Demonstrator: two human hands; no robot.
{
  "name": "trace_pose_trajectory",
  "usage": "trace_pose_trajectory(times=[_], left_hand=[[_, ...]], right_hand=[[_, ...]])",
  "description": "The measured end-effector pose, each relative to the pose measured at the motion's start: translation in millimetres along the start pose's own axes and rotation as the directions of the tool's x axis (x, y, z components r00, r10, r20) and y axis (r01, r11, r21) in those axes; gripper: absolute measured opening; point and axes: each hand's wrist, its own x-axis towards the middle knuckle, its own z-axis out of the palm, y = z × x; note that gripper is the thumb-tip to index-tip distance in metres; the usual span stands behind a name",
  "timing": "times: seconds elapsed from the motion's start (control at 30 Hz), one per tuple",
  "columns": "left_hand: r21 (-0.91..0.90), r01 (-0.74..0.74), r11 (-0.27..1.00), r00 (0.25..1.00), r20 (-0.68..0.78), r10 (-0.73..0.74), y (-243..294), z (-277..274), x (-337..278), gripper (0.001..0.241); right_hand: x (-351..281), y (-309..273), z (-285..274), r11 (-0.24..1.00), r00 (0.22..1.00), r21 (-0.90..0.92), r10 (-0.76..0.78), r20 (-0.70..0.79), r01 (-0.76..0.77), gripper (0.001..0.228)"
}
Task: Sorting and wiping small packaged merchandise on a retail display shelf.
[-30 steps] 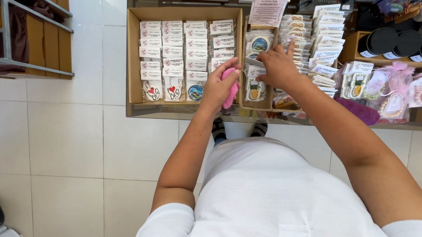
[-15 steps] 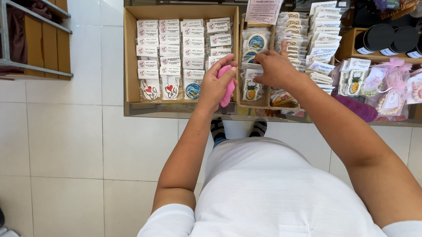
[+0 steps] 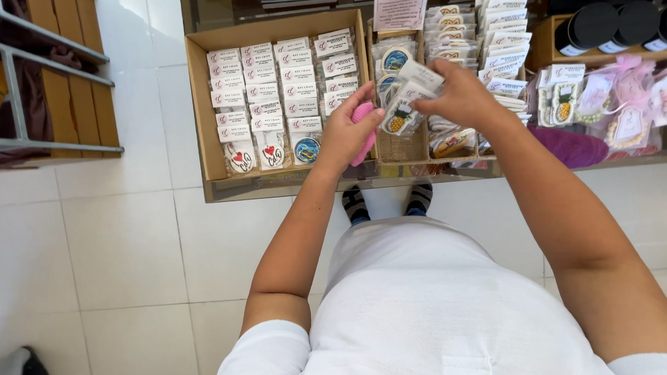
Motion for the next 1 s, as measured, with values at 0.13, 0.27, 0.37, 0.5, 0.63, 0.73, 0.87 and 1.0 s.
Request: trace_pose_trajectory(times=[0.13, 0.27, 0.37, 0.5, 0.63, 0.73, 0.87, 1.0], left_hand=[[0.409, -0.142, 0.901, 0.989, 0.097, 0.112, 37, 7, -1, 0.066], [0.469, -0.018, 0.883, 0.975, 0.205, -0.09, 58, 24, -3, 0.065], [0.44, -0.081, 0.894, 0.974, 0.227, -0.024, 48, 42, -8, 0.06], [0.306, 0.054, 0.95, 0.983, 0.15, -0.104, 54, 88, -14, 0.058], [0.158, -0.011, 0.987, 0.991, 0.135, -0.011, 20, 143, -13, 0.054], [0.105, 0.008, 0.994, 0.997, 0.082, -0.017, 11, 197, -10, 0.052], [0.199, 0.058, 0.978, 0.998, -0.027, -0.054, -9, 266, -6, 0.05], [0.102, 0.234, 0.967, 0.972, -0.059, -0.229, -9, 324, -4, 0.054]], right_hand=[[-6, 23, -7, 0.959, 0.991, 0.25, -0.127, -0.033, 0.131, 0.061], [-18, 45, -13, 0.85, 0.988, 0.509, -0.153, -0.01, 0.136, 0.055], [-34, 46, -21, 0.737, 0.986, 0.664, -0.166, -0.004, 0.127, 0.054], [-51, 67, -37, 0.672, 0.999, 0.74, -0.037, -0.005, 0.029, 0.052], [-71, 100, -65, 0.601, 0.995, 0.799, -0.1, 0.031, 0.035, 0.048], [-81, 133, -94, 0.639, 0.998, 0.769, -0.057, 0.017, 0.023, 0.044], [-85, 193, -126, 0.645, 0.999, 0.764, -0.031, 0.042, -0.012, 0.05], [-83, 246, -150, 0.718, 0.997, 0.696, -0.027, 0.078, -0.035, 0.057]])
